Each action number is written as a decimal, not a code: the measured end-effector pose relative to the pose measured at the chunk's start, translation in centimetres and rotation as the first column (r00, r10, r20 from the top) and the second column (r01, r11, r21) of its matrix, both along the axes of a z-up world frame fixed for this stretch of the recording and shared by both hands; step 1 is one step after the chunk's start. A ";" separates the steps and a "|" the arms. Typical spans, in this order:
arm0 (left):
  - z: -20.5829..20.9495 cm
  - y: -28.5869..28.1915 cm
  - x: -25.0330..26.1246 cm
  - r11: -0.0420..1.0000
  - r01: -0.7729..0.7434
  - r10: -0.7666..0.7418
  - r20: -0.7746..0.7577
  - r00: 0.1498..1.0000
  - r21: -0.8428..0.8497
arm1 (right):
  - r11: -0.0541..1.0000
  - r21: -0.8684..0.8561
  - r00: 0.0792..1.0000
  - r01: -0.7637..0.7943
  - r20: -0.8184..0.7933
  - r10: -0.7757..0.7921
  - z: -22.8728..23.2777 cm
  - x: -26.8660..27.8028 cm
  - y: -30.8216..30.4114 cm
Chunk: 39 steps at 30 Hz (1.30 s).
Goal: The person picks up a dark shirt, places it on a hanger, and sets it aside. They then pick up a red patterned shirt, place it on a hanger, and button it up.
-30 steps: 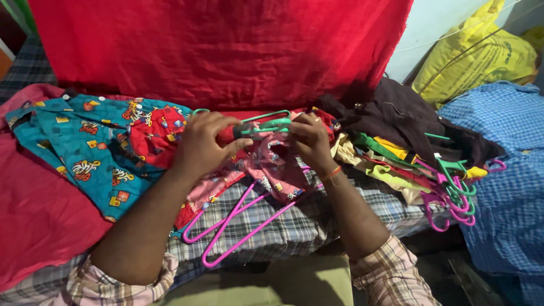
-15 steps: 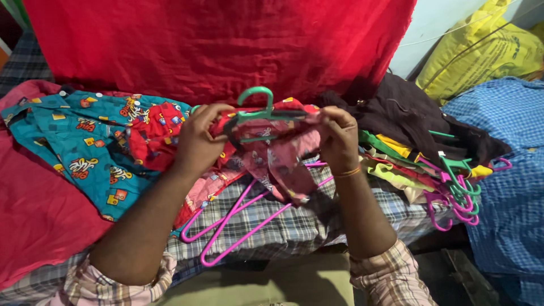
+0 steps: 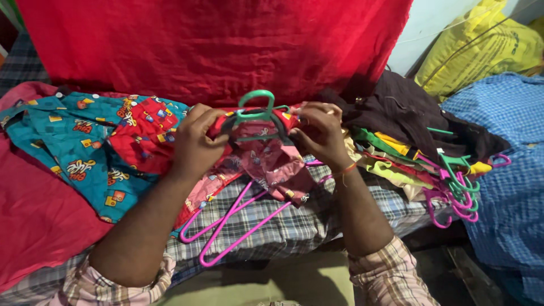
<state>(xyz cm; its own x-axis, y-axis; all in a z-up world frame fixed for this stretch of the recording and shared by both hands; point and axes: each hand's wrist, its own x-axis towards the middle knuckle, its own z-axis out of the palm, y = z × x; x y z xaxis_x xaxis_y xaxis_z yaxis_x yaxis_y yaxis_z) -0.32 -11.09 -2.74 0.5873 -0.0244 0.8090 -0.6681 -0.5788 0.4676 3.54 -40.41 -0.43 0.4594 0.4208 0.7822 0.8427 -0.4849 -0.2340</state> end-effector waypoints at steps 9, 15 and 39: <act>2.0 1.0 -1.2 0.999 -0.009 0.005 0.112 0.994 0.038 | 0.990 0.136 0.999 0.023 -0.040 -0.018 -3.5 1.8 -1.4; 2.2 1.5 -1.4 0.973 -0.233 0.229 0.185 0.956 -0.003 | 0.971 -0.003 0.971 0.237 -0.012 -0.237 -2.8 0.5 -0.3; 3.2 4.0 -1.4 0.871 -0.461 0.431 0.186 0.883 0.170 | 0.823 0.566 0.995 0.050 -0.101 0.010 -4.2 3.1 -3.7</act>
<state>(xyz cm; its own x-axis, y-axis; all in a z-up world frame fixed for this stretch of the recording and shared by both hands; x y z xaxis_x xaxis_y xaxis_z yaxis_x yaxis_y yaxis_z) -1.75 -7.12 0.42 0.4580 0.0413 0.8880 -0.3650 -0.9021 0.2302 6.60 -44.07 -4.61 0.5474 -0.0932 0.8316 0.7934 -0.2584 -0.5512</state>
